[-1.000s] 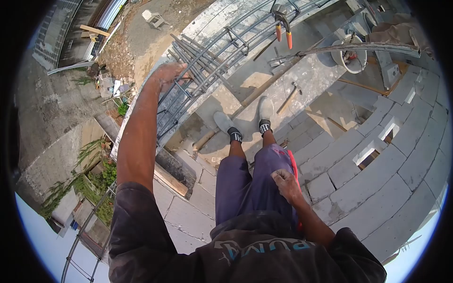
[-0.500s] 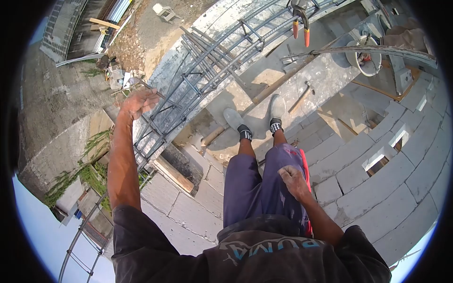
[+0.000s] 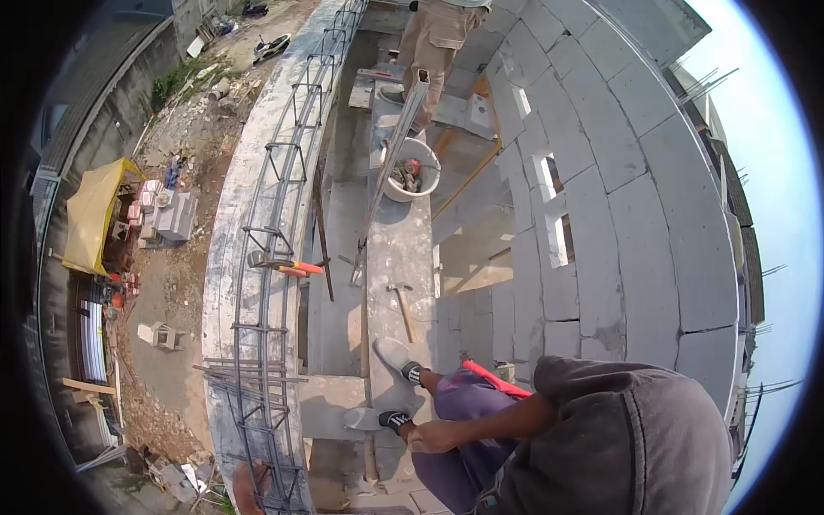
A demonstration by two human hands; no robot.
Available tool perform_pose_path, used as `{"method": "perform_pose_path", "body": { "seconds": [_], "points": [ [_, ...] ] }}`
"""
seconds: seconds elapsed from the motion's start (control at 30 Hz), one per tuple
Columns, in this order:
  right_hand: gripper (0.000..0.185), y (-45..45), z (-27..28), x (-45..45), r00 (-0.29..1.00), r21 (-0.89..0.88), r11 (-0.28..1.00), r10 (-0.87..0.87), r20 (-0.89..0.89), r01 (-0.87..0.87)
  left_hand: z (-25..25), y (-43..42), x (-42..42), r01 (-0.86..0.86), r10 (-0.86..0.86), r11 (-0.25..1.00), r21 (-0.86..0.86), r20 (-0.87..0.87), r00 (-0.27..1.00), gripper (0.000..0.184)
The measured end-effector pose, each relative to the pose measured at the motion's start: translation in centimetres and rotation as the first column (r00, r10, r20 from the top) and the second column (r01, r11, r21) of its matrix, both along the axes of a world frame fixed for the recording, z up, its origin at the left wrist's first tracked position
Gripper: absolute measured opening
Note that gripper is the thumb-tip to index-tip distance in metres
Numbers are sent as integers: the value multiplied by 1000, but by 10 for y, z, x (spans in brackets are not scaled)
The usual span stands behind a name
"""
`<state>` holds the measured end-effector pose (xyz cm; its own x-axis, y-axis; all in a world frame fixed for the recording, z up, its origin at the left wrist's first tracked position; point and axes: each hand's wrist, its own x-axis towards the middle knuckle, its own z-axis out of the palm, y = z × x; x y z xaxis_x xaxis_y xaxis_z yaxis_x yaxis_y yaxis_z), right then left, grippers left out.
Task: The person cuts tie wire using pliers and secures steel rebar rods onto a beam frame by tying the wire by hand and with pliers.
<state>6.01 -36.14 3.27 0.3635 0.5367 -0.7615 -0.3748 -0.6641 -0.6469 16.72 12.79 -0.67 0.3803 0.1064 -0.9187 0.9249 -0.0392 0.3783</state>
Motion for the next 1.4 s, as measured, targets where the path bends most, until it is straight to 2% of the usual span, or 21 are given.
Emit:
{"method": "perform_pose_path", "body": {
  "seconds": [0.23, 0.33, 0.37, 0.43, 0.47, 0.53, 0.6, 0.7, 0.77, 0.83, 0.87, 0.93, 0.97, 1.03, 1.07, 1.13, 1.2, 1.23, 1.3, 1.37, 1.4],
  "points": [
    [32, 10, 1, 2, 1000, 26, 1000, 1, 2, -1, -1, -10, -8, -3, 2, 999, 35, 14, 1000, 20],
    [33, 5, -6, -1, 987, 36, 990, -138, 80, 135, -1, 3, -23, -6, 5, 1000, 26, 33, 999, 19],
    [35, 5, 0, 5, 985, -25, 986, -164, 62, 165, 4, 2, -25, -15, 14, 999, 37, 23, 1000, 20],
    [39, 13, 12, 25, 973, -73, 970, -233, 11, 233, 31, -17, -15, -1, 14, 989, 149, -88, 996, 18],
    [41, 16, 13, 33, 958, -79, 955, -286, 1, 285, 12, 1, -26, 62, -57, 994, 96, -47, 997, 23],
    [42, 19, 8, 42, 959, -109, 953, -284, 15, 284, 13, 3, -21, 194, -188, 972, 135, -57, 981, 30],
    [40, 24, 14, 53, 954, -129, 947, -299, -29, 293, -14, 18, -33, 225, -230, 960, 165, 16, 973, 34],
    [33, 23, 14, 56, 936, -124, 932, -349, -55, 340, 12, 2, -19, 346, -345, 874, 340, -66, 936, 42],
    [30, 22, 12, 55, 912, -75, 910, -409, -24, 407, 9, 5, -26, 298, -307, 856, 422, -48, 950, 52],
    [28, 22, 4, 64, 903, -60, 903, -419, 99, 425, 56, -23, -4, 242, -271, 852, 465, -4, 962, 59],
    [27, 21, -1, 71, 892, -52, 898, -424, 160, 436, 54, -19, -3, 261, -289, 816, 516, -27, 957, 57],
    [27, 26, -7, 93, 793, -16, 793, -609, -15, 609, 50, -8, -2, 298, -320, 733, 612, -78, 944, 55],
    [26, 31, -11, 104, 721, -12, 726, -684, -106, 687, 48, -7, -1, 280, -342, 733, 620, -20, 939, 53],
    [28, 45, -9, 130, 678, 3, 680, -731, -80, 733, 49, -7, 14, 239, -386, 731, 639, 97, 917, 50],
    [29, 55, -10, 142, 656, 14, 657, -751, -71, 753, 46, -10, 23, 244, -404, 738, 629, 123, 907, 48],
    [32, 76, -17, 158, 629, 106, 620, -773, -86, 777, 38, -22, 46, 11, -62, 964, 265, 187, 980, 50],
    [36, 96, -29, 168, 627, 214, 600, -775, -80, 770, 57, -54, 80, 31, -59, 980, 195, 138, 989, 53],
    [35, 105, -29, 172, 634, 191, 615, -771, -61, 766, 55, -64, 91, 11, -33, 985, 172, 125, 992, 52],
    [35, 120, -29, 179, 649, 142, 640, -761, -20, 755, 43, -73, 107, -30, 18, 992, 123, 100, 995, 49],
    [29, 127, -39, 182, 652, 160, 640, -757, -34, 751, 5, -61, 108, -132, 134, 991, -26, 153, 979, 42],
    [27, 128, -40, 183, 654, 150, 643, -755, -37, 751, 4, -63, 113, -176, 192, 979, -105, 172, 966, 39]
  ]
}}
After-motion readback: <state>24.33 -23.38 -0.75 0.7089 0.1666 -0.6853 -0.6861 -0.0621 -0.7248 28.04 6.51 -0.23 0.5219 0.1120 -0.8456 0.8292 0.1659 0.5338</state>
